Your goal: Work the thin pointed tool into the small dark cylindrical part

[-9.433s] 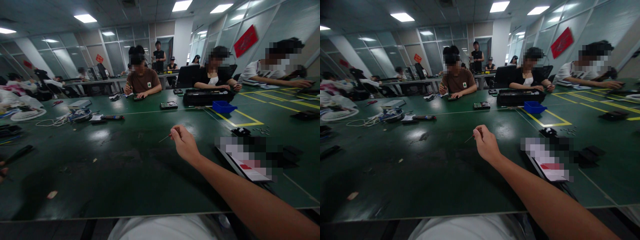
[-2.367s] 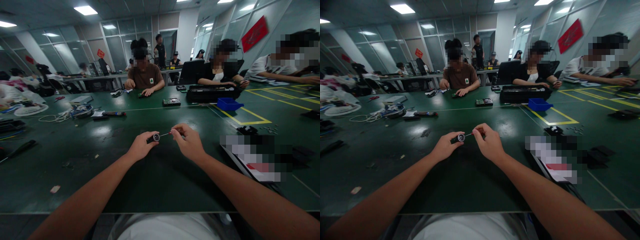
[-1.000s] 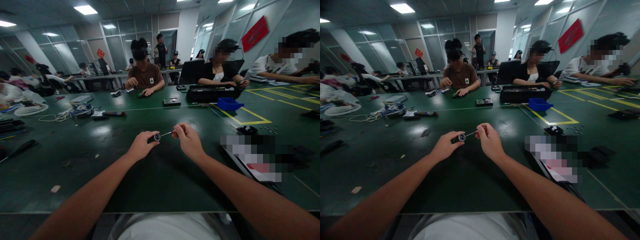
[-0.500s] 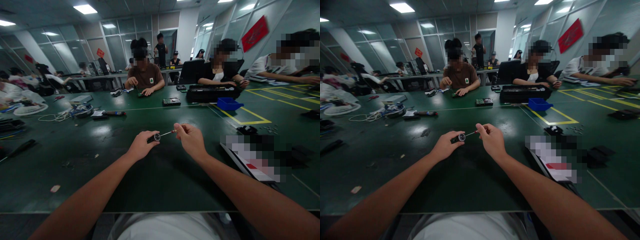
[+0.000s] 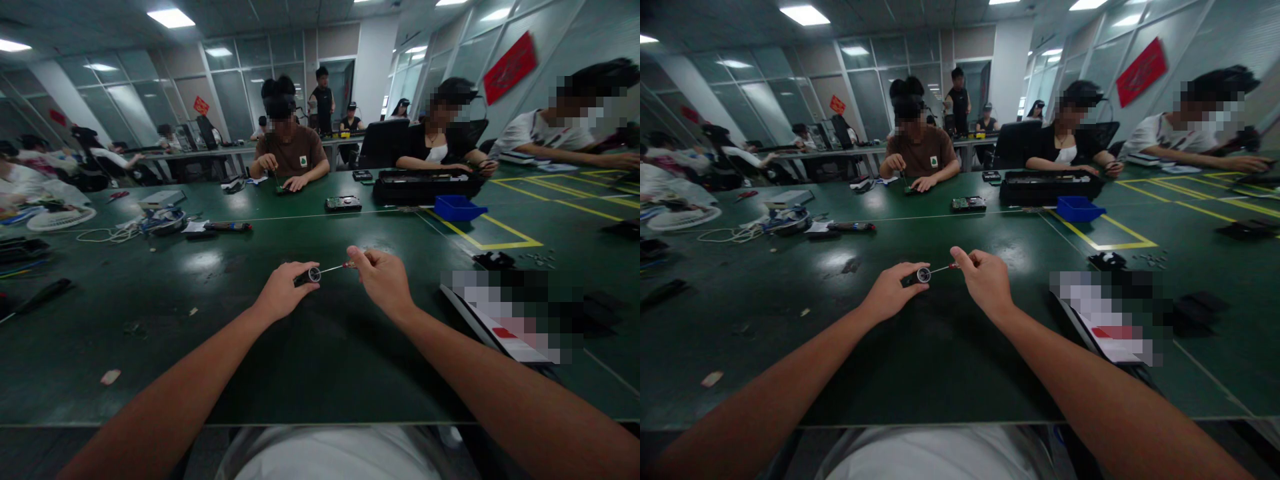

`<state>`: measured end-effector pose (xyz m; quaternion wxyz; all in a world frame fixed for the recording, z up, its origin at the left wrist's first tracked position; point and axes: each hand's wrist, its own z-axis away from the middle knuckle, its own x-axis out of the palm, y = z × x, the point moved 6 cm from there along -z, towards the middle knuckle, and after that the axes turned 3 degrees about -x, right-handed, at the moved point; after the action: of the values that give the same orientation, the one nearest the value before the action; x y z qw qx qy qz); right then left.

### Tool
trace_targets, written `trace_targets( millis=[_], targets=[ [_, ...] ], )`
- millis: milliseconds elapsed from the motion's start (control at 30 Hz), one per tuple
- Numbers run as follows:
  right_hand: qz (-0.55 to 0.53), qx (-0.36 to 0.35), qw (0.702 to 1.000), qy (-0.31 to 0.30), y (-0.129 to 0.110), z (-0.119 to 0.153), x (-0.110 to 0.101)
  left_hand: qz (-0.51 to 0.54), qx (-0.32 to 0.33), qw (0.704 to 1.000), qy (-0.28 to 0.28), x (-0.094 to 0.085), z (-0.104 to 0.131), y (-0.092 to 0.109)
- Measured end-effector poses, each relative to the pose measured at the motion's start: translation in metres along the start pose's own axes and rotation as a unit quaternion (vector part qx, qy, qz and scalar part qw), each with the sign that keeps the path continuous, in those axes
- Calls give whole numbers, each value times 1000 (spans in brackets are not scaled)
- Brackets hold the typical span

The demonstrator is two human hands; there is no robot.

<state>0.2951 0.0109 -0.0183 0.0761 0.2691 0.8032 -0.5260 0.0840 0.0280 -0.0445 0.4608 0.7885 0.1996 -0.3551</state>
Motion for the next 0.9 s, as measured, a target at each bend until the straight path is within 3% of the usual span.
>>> trace_targets(
  millis=[200, 467, 900],
  targets=[
    [27, -36, 999, -20, -4, 2, 3, -5, -5, 1000, 3, -1, 0, -1],
    [-60, -73, 989, -116, -10, 8, 15, -24, 3, 1000, -15, 2, 0, 0],
    [-89, -57, 988, -115, 0, 8, 20, -16, -16, 1000, 8, -1, -2, -3]
  ],
)
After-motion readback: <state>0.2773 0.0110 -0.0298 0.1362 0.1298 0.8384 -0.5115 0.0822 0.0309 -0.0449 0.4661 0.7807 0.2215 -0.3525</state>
